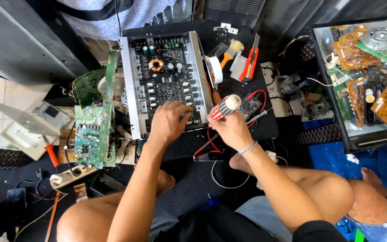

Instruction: Repairing an electronic circuit board by using a screwdriver to adjust components and inspecting the assembly.

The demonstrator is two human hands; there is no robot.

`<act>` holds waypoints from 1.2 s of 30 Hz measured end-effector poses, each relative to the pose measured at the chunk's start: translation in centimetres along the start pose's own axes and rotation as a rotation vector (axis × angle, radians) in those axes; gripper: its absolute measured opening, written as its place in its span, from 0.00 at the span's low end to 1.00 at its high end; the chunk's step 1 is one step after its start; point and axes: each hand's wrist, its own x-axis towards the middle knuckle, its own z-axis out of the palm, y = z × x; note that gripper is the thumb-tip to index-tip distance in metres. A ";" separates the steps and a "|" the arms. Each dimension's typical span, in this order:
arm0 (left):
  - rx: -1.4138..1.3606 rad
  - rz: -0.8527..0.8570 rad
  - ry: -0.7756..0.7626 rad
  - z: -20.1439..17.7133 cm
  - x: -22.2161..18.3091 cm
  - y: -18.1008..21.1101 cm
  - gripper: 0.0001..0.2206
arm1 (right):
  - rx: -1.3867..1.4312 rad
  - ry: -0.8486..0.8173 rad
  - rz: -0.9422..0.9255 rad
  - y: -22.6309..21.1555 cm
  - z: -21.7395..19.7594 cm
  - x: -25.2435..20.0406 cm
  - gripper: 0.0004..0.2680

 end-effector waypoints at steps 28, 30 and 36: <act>0.017 -0.111 0.090 2.6 13.2 3.4 0.07 | 0.163 0.577 -0.055 2.5 -12.1 -7.4 0.06; -0.050 -0.097 0.111 4.8 19.1 2.5 0.07 | 0.168 0.611 -0.047 3.0 -12.5 -7.6 0.06; 0.259 -0.419 -0.263 13.8 34.7 -1.8 0.13 | 0.210 0.778 -0.046 5.4 -11.9 -7.5 0.05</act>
